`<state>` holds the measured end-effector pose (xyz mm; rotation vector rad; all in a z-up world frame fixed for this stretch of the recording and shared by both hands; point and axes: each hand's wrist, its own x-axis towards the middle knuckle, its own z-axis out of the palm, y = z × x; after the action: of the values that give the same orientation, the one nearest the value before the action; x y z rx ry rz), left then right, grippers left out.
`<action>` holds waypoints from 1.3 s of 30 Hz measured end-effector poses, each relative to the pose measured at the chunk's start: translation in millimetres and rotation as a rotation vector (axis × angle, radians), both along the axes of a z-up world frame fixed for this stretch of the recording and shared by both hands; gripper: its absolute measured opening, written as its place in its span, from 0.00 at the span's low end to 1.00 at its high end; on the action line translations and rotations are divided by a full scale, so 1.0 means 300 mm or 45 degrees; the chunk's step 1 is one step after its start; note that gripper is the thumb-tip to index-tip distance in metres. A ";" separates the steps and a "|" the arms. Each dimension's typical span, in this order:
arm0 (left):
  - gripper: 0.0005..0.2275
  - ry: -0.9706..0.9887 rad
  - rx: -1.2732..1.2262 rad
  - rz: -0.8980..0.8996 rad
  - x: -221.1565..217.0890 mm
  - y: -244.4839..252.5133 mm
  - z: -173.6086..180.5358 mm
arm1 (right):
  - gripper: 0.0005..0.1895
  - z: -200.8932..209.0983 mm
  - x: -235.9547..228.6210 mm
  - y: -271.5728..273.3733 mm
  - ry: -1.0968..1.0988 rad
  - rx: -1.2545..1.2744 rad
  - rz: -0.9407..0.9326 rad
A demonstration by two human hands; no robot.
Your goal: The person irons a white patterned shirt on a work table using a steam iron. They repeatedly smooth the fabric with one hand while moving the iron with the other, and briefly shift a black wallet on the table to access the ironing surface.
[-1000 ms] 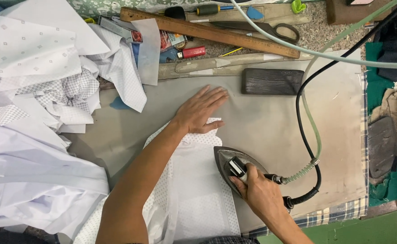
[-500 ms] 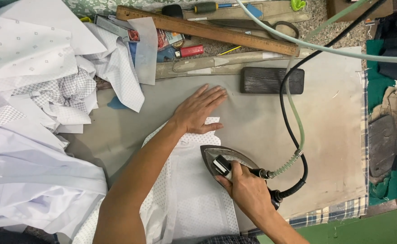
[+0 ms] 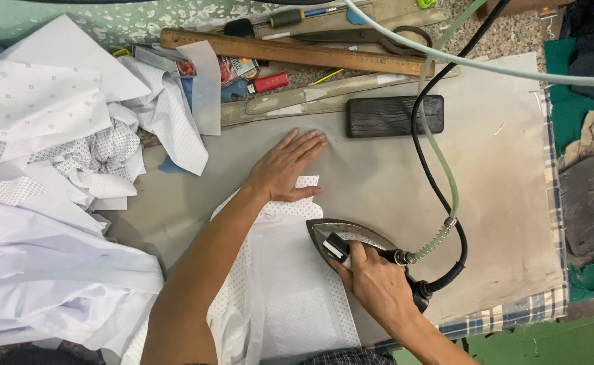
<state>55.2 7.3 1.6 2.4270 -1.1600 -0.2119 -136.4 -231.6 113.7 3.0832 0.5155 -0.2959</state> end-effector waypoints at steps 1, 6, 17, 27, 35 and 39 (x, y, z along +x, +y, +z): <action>0.43 0.010 0.007 -0.003 0.001 -0.001 -0.004 | 0.28 -0.002 -0.006 -0.027 0.044 -0.009 -0.024; 0.44 0.011 0.052 -0.007 0.001 -0.004 -0.015 | 0.27 0.005 -0.004 -0.251 0.111 0.034 -0.215; 0.55 -0.072 0.204 -0.043 -0.010 -0.013 -0.030 | 0.49 0.178 0.054 -0.629 0.200 0.100 -0.890; 0.55 -0.086 0.205 -0.002 -0.008 -0.020 -0.013 | 0.71 0.063 0.174 -0.468 -0.389 -0.379 -0.241; 0.55 0.052 0.313 -0.023 -0.007 -0.018 0.034 | 0.60 -0.290 0.852 -0.273 0.091 -0.248 0.086; 0.55 0.024 0.249 -0.024 -0.010 -0.009 0.003 | 0.48 -0.326 0.883 -0.258 -0.075 -0.286 0.163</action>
<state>52.2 4.5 2.4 2.5770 -1.2045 -0.3688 128.5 -308.9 15.8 2.8188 0.6267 -0.2421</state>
